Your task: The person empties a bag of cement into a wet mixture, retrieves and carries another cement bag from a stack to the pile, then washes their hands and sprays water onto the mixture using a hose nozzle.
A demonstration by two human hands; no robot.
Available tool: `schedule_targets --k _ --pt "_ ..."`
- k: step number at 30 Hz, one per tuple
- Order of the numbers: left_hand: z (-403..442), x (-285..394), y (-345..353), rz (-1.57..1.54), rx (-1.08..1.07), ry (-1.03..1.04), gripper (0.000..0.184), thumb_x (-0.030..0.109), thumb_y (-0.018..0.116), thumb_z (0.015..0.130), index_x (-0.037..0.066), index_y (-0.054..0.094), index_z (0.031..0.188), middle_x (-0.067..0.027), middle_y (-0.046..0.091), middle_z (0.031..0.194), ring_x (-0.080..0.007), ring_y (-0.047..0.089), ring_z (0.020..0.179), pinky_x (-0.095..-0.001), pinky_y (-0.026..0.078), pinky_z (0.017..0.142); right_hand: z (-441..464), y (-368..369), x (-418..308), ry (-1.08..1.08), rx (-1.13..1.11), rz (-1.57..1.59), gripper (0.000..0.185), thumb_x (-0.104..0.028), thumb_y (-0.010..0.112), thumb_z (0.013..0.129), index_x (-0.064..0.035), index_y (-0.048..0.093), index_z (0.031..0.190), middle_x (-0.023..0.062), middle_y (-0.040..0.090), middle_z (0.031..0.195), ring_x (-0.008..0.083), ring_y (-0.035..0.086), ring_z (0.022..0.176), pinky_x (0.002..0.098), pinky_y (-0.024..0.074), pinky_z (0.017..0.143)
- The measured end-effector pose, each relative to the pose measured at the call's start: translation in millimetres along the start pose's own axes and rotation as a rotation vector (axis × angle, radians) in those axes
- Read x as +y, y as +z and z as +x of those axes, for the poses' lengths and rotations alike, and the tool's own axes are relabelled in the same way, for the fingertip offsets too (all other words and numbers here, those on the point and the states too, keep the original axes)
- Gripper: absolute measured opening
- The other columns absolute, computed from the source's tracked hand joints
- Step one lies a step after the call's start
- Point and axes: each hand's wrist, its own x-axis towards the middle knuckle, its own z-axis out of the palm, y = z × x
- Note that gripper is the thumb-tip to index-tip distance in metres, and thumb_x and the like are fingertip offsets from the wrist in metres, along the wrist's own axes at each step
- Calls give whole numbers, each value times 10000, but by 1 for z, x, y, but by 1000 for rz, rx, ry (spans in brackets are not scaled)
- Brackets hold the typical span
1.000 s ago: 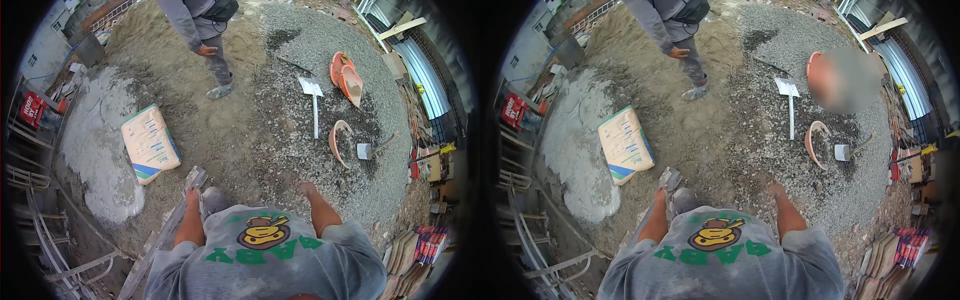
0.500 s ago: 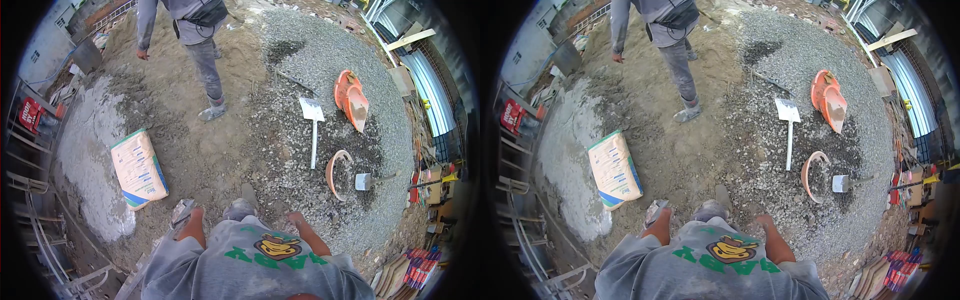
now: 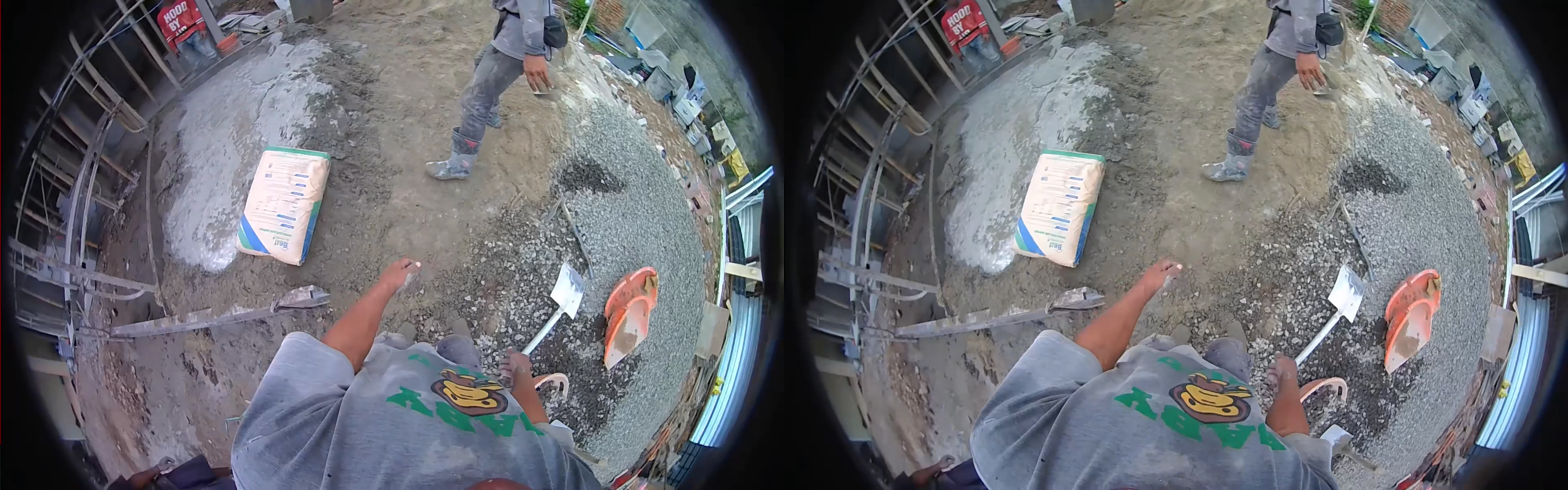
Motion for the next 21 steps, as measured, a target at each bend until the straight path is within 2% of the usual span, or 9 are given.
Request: schedule_targets --k 2,5,6,7,9,10,13,18,21 --pt "-24 -61 -20 171 225 -175 464 477 498 779 74 621 973 -195 585 1017 -347 546 970 -397 410 825 39 2 -30 -4 -90 -151 214 -264 502 833 -54 536 860 88 551 687 180 508 474 299 420 396" --pt "-82 -188 -31 211 648 -472 477 451 492 780 10 616 915 -229 588 962 -374 546 946 -426 413 803 91 -19 -96 -32 -239 -341 150 -223 493 828 -81 540 819 87 549 682 181 500 468 301 420 395" --pt "-140 -138 -25 -13 845 -520 455 428 513 771 -5 617 860 -232 600 893 -389 557 897 -429 426 768 107 -25 -117 -34 -287 -401 132 -209 490 826 -90 542 806 86 548 681 181 498 465 302 420 395" --pt "-161 -190 -15 -29 885 -580 400 362 516 778 -18 620 846 -232 609 810 -392 574 846 -422 438 746 118 -25 -125 -18 -347 -447 117 -196 487 824 -99 543 792 86 548 680 181 495 463 302 420 395" --pt "-200 -347 36 597 655 -557 256 221 519 767 12 644 846 -212 619 842 -340 603 832 -410 469 716 157 -39 -166 -360 -277 -708 71 -170 503 807 -115 516 765 58 499 605 168 458 422 290 369 352" --pt "-221 -375 56 905 581 -519 203 150 520 761 26 657 846 -202 624 858 -314 617 824 -404 484 701 157 -41 -183 -338 -242 -573 58 -159 491 802 -113 511 773 53 490 594 162 449 415 282 347 345" --pt "-257 -260 122 840 336 -792 193 120 518 750 45 663 853 -189 625 897 -285 622 833 -390 491 704 157 -61 -255 -331 -202 -326 59 -146 455 800 -112 503 796 48 472 577 156 429 401 270 304 331" --pt "-184 -271 206 11 660 -776 357 321 567 756 7 639 908 -197 616 948 -327 595 895 -360 458 788 204 -63 -269 -344 -278 -654 130 -190 422 838 -98 514 833 80 488 595 181 429 403 298 312 341" --pt "-165 -251 221 -361 966 -750 463 415 557 766 -4 621 952 -215 602 981 -338 574 940 -358 434 827 211 -44 -249 -340 -315 -819 209 -233 449 853 -53 536 914 128 573 699 219 526 489 333 424 402"
